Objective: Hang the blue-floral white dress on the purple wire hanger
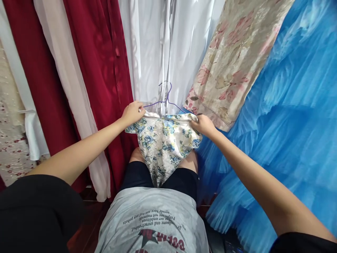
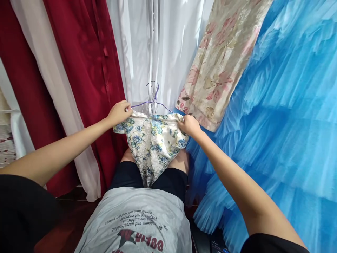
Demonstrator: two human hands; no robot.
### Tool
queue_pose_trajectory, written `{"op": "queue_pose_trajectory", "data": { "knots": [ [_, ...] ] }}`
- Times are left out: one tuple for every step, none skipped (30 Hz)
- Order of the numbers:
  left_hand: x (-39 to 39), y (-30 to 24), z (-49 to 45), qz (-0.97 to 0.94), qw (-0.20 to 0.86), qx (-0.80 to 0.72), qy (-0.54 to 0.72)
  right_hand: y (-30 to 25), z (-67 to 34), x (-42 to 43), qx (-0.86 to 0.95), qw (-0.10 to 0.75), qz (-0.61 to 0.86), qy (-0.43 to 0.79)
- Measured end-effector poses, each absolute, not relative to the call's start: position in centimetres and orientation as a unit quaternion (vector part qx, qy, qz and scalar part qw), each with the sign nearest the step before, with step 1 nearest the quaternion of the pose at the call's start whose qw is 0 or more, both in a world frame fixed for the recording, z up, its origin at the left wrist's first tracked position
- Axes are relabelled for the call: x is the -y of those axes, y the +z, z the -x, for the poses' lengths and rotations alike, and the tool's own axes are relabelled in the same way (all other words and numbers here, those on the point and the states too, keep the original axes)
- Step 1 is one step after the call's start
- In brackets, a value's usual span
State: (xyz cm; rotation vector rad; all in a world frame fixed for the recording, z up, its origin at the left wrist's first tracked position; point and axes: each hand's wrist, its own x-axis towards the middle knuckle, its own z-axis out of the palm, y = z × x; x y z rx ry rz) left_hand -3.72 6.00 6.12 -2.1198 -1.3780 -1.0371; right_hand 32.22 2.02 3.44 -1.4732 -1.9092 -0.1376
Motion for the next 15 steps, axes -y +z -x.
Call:
{"op": "queue_pose_trajectory", "data": {
  "knots": [
    [-5.9,6.3,3.6,0.743,0.187,0.499,-0.406,3.6,-32.1,-1.5,0.744,0.354,0.566,-0.043],
    [-5.8,6.6,3.3,0.729,0.172,0.501,-0.433,3.8,-31.9,-1.0,0.747,0.359,0.559,-0.020],
    [-5.7,6.9,2.9,0.721,0.160,0.501,-0.451,4.1,-31.9,-0.5,0.747,0.374,0.550,0.028],
    [-5.5,7.3,2.3,0.720,0.150,0.495,-0.462,4.3,-31.8,-0.1,0.739,0.396,0.535,0.108],
    [-5.4,7.7,1.6,0.725,0.141,0.486,-0.467,4.4,-31.8,0.2,0.718,0.418,0.513,0.216],
    [-5.3,8.1,0.9,0.733,0.132,0.475,-0.469,4.4,-31.6,0.3,0.683,0.435,0.480,0.337],
    [-5.3,8.5,0.1,0.741,0.123,0.467,-0.467,4.3,-31.4,0.4,0.635,0.446,0.441,0.451],
    [-5.3,8.7,-0.6,0.749,0.117,0.462,-0.461,3.9,-31.1,0.5,0.584,0.454,0.402,0.540],
    [-5.4,8.8,-1.2,0.755,0.113,0.461,-0.452,3.3,-30.7,0.5,0.543,0.463,0.372,0.593],
    [-5.5,8.9,-1.6,0.761,0.110,0.462,-0.441,2.5,-30.2,0.5,0.512,0.480,0.347,0.622],
    [-5.7,8.9,-1.7,0.767,0.109,0.464,-0.430,1.7,-29.6,0.5,0.490,0.500,0.325,0.636],
    [-5.9,8.8,-1.6,0.773,0.107,0.463,-0.421,0.8,-29.1,0.5,0.476,0.516,0.300,0.646],
    [-6.2,8.6,-1.2,0.778,0.107,0.459,-0.416,0.0,-28.5,0.5,0.473,0.523,0.273,0.655],
    [-6.5,8.5,-0.6,0.779,0.108,0.456,-0.416,-0.7,-28.1,0.5,0.476,0.521,0.247,0.664],
    [-6.9,8.3,0.3,0.777,0.109,0.456,-0.421,-1.2,-27.7,0.3,0.483,0.516,0.228,0.670]
  ]
}}
